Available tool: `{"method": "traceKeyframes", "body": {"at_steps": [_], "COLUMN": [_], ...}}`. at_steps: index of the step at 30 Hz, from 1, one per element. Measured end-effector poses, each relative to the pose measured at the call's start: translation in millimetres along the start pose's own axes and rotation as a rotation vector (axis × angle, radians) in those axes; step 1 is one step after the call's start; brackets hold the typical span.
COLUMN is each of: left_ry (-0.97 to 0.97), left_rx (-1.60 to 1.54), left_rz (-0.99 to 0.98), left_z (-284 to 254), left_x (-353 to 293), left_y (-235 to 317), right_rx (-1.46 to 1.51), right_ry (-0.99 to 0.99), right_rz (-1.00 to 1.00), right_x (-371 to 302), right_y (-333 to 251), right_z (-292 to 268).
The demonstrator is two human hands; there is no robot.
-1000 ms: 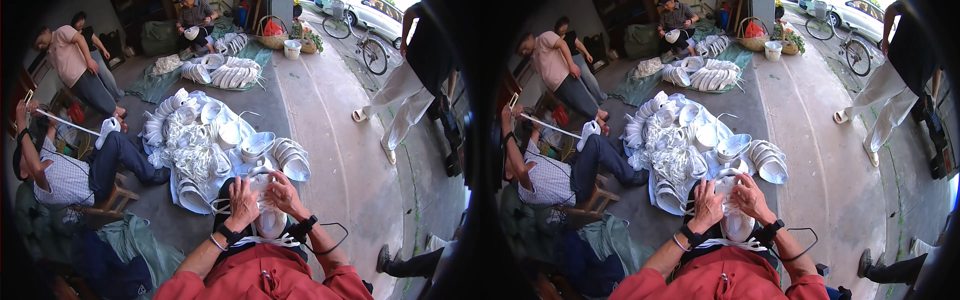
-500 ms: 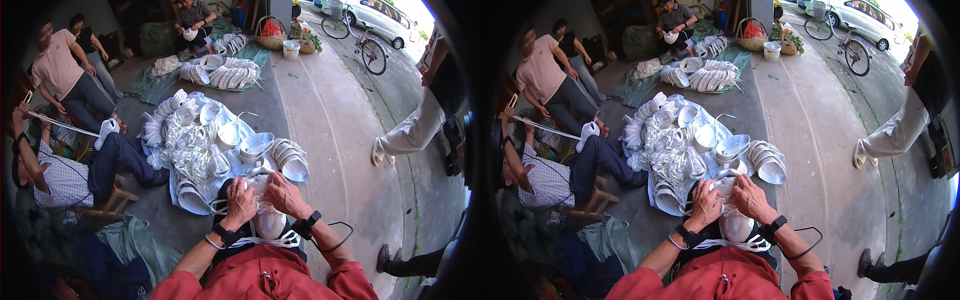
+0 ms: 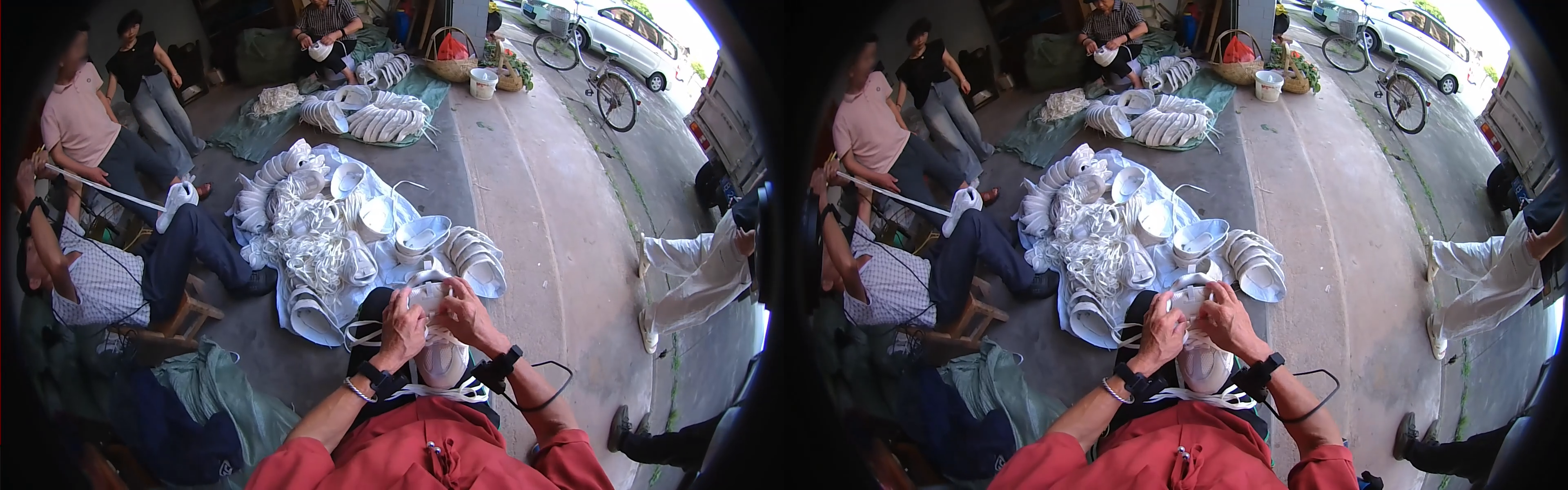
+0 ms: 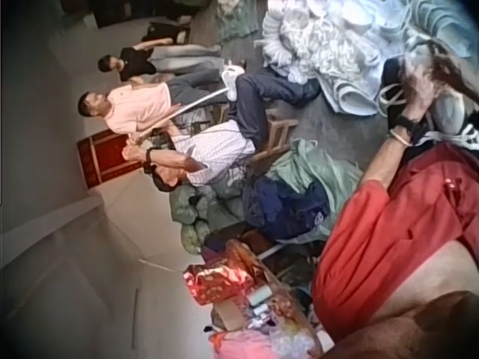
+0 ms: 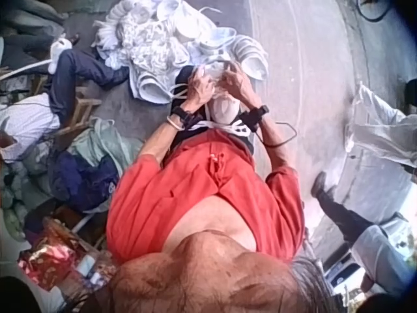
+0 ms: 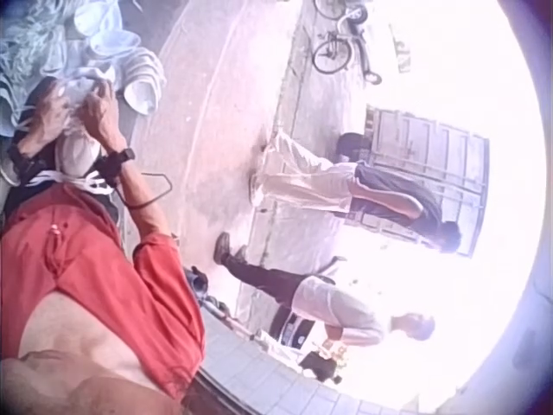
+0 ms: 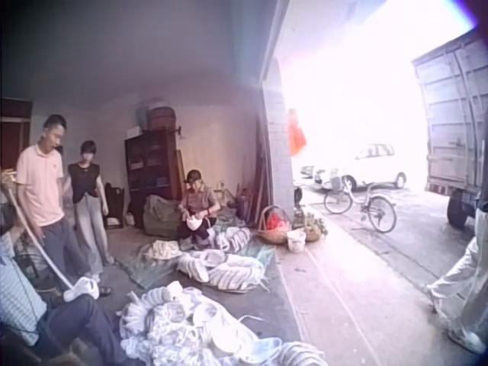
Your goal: The recorder is lacing a white sneaker while sitting in a workshop with other workers.
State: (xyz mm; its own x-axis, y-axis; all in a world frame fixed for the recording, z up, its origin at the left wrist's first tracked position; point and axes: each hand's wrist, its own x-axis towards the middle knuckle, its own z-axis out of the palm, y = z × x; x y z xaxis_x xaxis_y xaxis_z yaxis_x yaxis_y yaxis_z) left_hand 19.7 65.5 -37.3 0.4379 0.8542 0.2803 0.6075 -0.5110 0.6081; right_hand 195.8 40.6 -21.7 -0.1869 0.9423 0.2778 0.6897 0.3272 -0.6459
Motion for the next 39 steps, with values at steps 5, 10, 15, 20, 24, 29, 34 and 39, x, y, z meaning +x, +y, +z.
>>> {"method": "traceKeyframes", "body": {"at_steps": [5,10,15,20,24,29,34,39], "left_ry": [0.003,-0.162,-0.293,-0.197,-0.126,-0.009,0.202,0.258], "left_rx": [0.053,0.009,0.007,-0.268,-0.179,-0.132,0.092,0.152], "left_rz": [0.033,0.017,0.042,0.000,0.003,-0.144,-0.206,-0.414], "left_z": [-14.0,-35.0,-37.4,-22.4,-29.2,-64.3,-101.2,-95.9], "left_x": [1.6,2.8,8.1,5.6,-8.7,-35.5,-68.5,-77.3], "left_y": [-4.2,-9.0,-11.2,-30.1,-44.0,-94.1,-167.3,-164.6], "right_rx": [0.144,0.423,1.417,1.647,1.668,1.879,1.710,1.642], "right_ry": [0.103,0.356,0.434,0.395,0.634,0.997,1.195,1.288], "right_rz": [0.012,0.208,0.528,0.665,0.729,0.682,0.580,0.805], "right_x": [-6.6,-16.3,-29.1,-39.8,-61.4,-147.6,-242.4,-225.4], "right_y": [1.1,-4.4,-0.7,4.0,63.6,185.0,260.5,261.0], "right_z": [1.0,-19.3,-42.8,-47.4,-81.0,-172.7,-253.2,-199.0]}}
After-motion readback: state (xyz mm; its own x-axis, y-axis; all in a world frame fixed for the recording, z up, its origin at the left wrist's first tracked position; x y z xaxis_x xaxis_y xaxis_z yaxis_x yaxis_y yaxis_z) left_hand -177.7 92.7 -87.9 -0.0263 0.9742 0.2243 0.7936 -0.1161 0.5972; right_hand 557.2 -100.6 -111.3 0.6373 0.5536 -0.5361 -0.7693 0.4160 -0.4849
